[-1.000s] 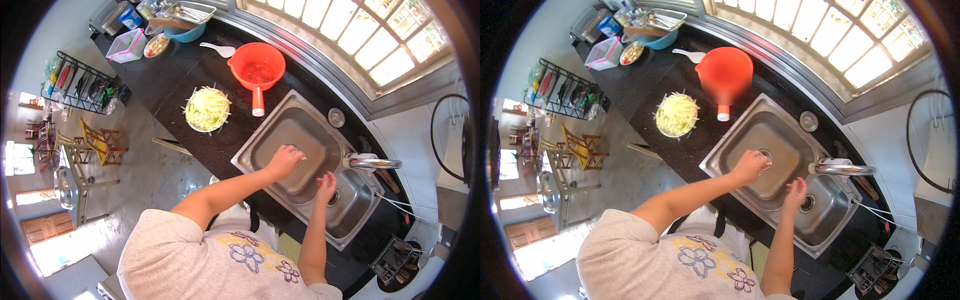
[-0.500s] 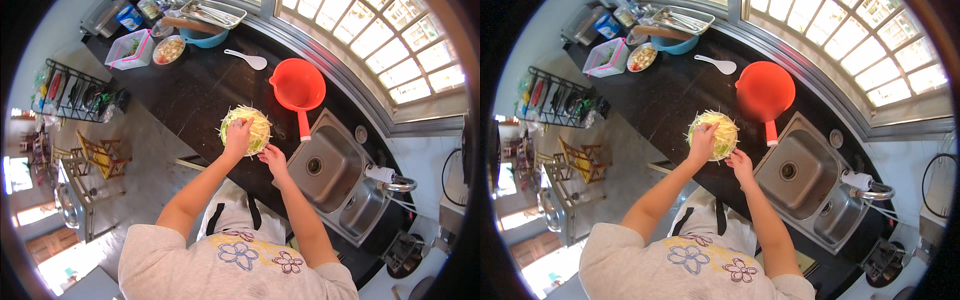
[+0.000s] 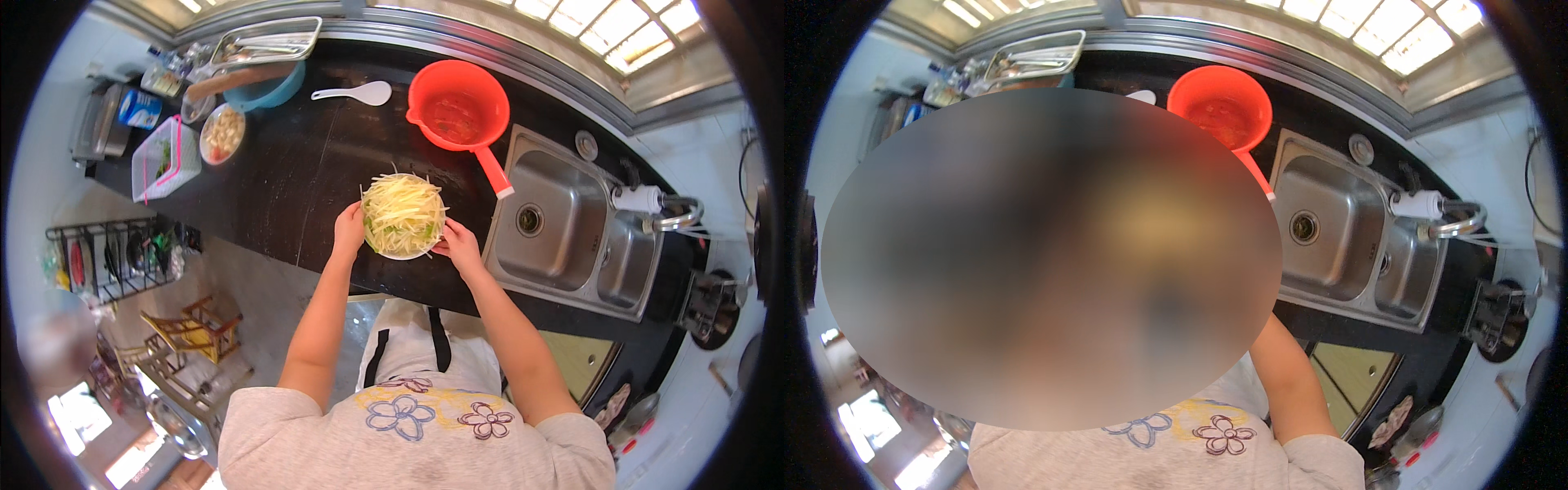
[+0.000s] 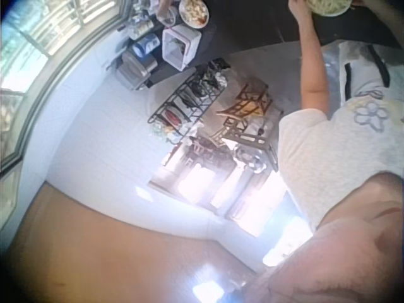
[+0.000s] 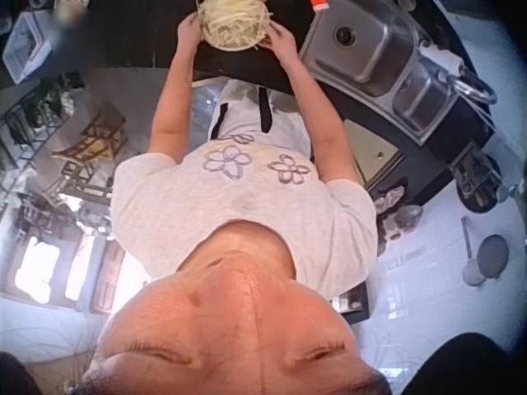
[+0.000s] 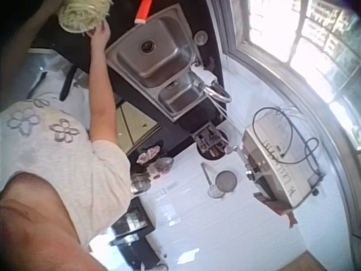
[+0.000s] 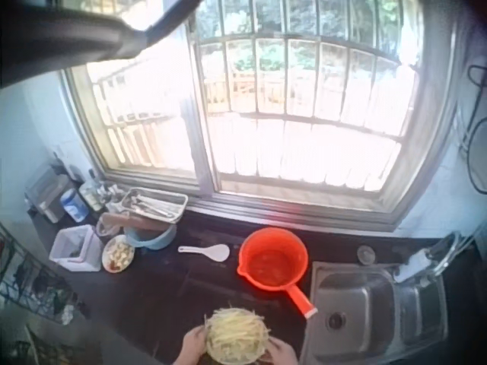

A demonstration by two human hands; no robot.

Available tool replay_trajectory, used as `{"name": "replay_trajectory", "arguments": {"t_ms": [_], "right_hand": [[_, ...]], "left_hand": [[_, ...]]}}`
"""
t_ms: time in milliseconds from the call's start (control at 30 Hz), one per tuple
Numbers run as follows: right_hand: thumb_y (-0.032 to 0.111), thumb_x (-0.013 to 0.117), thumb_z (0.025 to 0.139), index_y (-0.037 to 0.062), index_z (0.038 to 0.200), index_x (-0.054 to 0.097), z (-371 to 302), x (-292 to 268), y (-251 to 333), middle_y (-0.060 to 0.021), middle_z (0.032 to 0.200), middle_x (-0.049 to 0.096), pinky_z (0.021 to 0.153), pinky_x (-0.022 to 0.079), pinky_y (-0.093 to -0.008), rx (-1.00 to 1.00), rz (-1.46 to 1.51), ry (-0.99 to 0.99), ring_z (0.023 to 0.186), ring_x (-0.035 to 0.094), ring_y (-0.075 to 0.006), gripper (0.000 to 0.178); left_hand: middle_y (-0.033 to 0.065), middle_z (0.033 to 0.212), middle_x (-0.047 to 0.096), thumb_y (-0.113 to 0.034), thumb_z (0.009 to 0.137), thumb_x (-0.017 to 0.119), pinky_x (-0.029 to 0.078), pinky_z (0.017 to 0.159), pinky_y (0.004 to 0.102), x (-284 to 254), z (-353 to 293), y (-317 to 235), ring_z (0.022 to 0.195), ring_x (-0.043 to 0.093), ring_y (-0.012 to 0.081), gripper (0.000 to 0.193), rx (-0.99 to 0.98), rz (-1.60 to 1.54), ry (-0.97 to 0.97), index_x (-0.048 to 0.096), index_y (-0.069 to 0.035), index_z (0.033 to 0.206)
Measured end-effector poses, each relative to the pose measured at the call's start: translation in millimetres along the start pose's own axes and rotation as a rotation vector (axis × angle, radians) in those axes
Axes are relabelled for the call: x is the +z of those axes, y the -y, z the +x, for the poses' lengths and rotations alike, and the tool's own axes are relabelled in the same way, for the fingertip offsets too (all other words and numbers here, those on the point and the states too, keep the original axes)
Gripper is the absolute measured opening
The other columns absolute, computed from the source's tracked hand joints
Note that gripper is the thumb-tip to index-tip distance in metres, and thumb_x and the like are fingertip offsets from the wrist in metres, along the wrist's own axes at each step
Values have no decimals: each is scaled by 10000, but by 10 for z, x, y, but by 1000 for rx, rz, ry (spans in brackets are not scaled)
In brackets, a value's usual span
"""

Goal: The person washes shredded vegetables in a colander under running water, then transfers them to a bowl. They stir-fry meat and vegetables in a wok using a spatula, add water from a plate, and stir a pot of soup. The person cleans the countertop with a cloth and handles various containers and ingredients.

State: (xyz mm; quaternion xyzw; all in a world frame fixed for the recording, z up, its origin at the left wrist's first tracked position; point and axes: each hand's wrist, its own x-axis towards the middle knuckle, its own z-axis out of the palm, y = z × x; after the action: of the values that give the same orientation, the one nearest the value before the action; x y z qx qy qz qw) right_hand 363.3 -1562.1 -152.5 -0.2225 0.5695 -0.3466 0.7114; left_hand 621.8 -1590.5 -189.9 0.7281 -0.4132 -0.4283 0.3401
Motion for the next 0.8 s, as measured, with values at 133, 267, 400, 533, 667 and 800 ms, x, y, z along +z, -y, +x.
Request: {"name": "replay_trajectory", "arguments": {"t_ms": [133,267,400,533,667,800], "right_hand": [[137,498,992,-7,1333,488,45,-16,-163,-110,1059,663,733,597,-327,-75,32,-62,839,686,-186,371],[82,522,955,-21,1260,561,-221,-8,-83,-125,982,683,671,599,-304,-171,72,-102,790,691,-172,324],[54,587,889,18,1244,589,-539,-341,-369,-99,853,694,644,593,-307,-318,-81,-262,731,690,-160,357],[62,633,829,10,1164,642,-1260,-601,-507,-121,774,696,584,551,-303,-374,64,-479,632,676,-168,339],[29,623,824,-23,1186,622,-2195,-1077,-862,-125,791,697,588,575,-291,-330,-26,-719,654,696,-180,365],[41,636,822,-22,1175,625,-3240,-1589,-1546,-123,784,692,600,582,-290,-370,239,-950,659,693,-170,359]], "left_hand": [[123,1056,699,-165,950,500,473,851,297,-82,-175,-699,972,650,185,318,-79,94,129,642,15,1170],[69,1019,697,-128,951,529,479,774,256,-115,-176,-457,889,633,118,289,-57,17,152,645,21,1171],[55,1008,682,-134,951,572,483,779,241,143,-514,-723,876,619,102,280,-26,-105,300,644,43,1156],[24,932,659,-47,924,548,459,644,204,401,-991,-954,767,591,75,280,72,10,481,622,41,1179],[26,878,643,-63,917,588,433,534,194,989,-1709,-1039,692,582,59,273,138,49,639,620,33,1170],[4,848,636,-108,912,624,434,536,197,1763,-2679,-1139,678,571,63,270,194,182,922,631,25,1148]]}}
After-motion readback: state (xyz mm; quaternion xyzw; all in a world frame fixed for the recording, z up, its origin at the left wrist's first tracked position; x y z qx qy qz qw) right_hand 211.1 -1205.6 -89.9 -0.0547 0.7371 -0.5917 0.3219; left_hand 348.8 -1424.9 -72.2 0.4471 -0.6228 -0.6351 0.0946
